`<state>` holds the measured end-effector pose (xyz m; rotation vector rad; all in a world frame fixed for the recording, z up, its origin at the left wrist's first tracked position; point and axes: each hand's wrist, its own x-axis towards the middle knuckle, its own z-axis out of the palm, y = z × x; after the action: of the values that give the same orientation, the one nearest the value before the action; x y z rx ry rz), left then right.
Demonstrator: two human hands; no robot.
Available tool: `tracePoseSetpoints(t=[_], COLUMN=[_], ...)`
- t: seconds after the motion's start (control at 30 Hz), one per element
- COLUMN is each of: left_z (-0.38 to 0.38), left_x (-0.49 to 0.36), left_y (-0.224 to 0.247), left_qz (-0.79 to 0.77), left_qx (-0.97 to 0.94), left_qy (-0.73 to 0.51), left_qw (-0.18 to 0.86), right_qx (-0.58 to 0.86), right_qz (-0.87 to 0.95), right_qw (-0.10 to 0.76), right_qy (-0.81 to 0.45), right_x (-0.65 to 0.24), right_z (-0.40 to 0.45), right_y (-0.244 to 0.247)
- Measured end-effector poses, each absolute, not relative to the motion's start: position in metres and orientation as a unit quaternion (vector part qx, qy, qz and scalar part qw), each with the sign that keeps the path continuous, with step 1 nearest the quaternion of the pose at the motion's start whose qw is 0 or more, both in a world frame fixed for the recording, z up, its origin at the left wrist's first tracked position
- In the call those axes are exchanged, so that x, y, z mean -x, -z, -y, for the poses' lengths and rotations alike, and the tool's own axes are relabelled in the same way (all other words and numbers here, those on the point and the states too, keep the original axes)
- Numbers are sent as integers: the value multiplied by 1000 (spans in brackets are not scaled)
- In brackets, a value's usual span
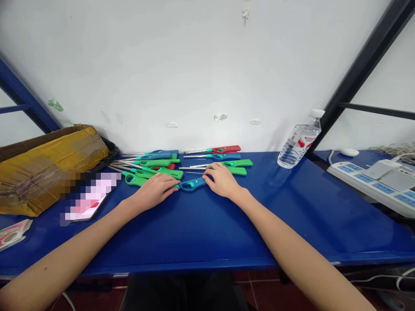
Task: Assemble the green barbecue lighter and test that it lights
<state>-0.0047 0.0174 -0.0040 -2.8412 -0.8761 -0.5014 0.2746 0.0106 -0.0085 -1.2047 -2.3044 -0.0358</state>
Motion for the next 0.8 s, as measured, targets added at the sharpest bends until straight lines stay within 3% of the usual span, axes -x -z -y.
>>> tracePoseSetpoints(t=[0.33,0.53,0.8], left_z=[-17,-7,-13], left_x=[2,-2,3], left_y=[10,2,3], left_qz=[296,288,290], left_qx=[933,923,925], left_qy=[194,236,224], left_qw=[66,94,104], right_qx=[458,395,359], right_qz=[849,879,906], right_qw=[264,264,219], right_qy=[4,-46,-43], right_x=[-282,-283,-274], right_z=[-15,-6,-2], right_y=[11,-7,1])
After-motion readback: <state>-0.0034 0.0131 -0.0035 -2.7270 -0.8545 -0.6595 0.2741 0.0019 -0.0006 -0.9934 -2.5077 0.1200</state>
